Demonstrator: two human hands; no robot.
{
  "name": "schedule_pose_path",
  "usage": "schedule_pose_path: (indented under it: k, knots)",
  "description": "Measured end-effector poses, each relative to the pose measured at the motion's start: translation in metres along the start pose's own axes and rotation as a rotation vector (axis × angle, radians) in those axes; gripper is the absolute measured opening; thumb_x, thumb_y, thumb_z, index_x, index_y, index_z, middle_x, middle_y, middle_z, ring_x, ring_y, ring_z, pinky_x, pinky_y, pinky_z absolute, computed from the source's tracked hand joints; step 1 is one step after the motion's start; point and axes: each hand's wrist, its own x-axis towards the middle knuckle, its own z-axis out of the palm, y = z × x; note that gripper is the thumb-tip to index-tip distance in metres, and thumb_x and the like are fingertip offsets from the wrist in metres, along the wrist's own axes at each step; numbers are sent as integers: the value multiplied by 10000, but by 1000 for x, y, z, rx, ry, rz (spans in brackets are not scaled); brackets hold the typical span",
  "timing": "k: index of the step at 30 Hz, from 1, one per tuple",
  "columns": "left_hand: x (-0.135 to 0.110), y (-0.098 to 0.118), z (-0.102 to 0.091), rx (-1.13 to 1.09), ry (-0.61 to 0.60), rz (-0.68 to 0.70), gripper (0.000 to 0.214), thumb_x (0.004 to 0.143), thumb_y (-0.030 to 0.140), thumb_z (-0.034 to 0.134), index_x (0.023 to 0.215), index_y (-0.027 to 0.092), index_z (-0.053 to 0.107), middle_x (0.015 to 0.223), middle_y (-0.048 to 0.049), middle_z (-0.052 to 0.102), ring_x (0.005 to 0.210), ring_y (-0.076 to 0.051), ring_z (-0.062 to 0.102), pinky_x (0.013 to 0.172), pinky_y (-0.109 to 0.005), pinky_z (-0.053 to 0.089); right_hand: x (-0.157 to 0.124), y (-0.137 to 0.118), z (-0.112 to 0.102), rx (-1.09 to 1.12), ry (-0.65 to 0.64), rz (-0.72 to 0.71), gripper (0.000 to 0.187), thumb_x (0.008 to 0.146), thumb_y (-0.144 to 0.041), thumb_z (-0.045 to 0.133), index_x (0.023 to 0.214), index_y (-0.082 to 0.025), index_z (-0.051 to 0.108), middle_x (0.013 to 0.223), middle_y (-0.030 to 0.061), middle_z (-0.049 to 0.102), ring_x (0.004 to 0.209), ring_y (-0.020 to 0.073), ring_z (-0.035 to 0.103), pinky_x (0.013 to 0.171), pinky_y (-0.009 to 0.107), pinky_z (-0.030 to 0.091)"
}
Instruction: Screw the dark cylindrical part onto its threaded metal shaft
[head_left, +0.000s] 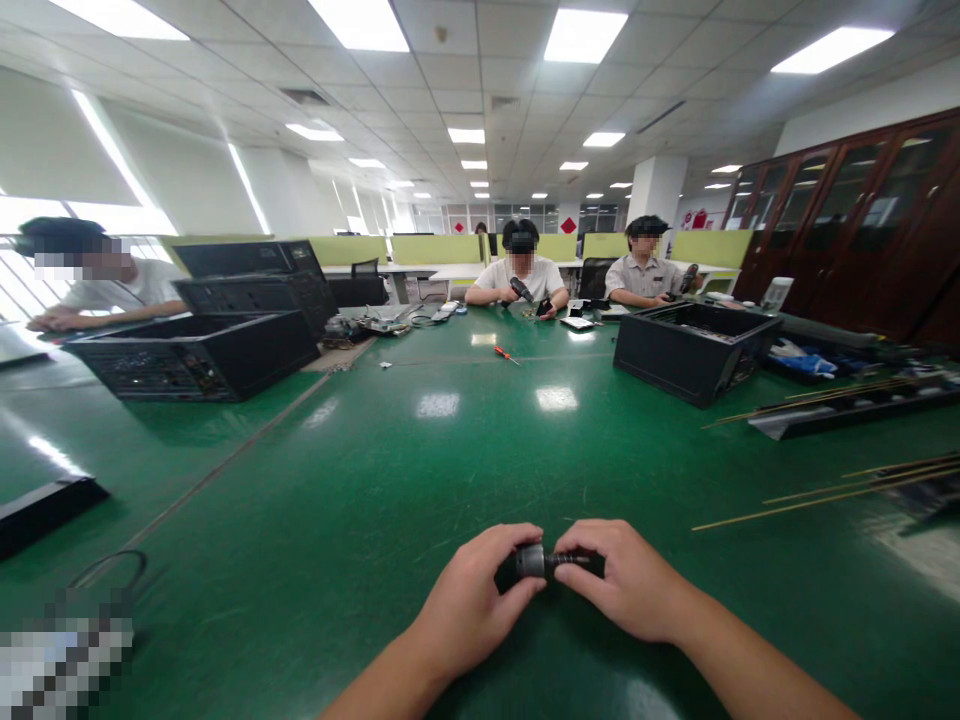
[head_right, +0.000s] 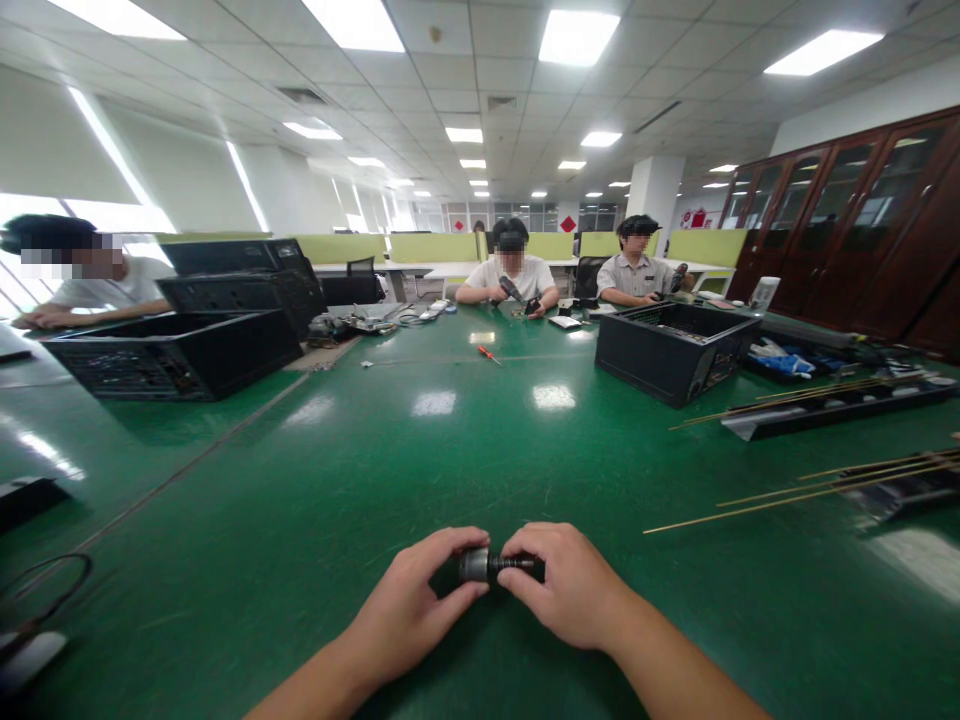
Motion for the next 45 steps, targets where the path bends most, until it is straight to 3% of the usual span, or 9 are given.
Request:
schedule_pose_path:
  k: [34,45]
  knots:
    - [2,5,-5,8,0,-4,384,813,146,698,1179,236,620,1128,-60,717,1034,-221,671,962,-379,533,0,2,-3,-13,-2,32,78,882,-234,644,918,-224,713,846,-3,699,802,166,628,742,274,425]
    - [6,2,-4,-57,4,118,300,846,126,663,1128,229,667,1079,-47,726,1004,-190,667,916,-327,538,-1,2,-2,-14,-9,40,68,888,-234,637,893,-212,701,825,-13,689,787,151,621,722,258,412]
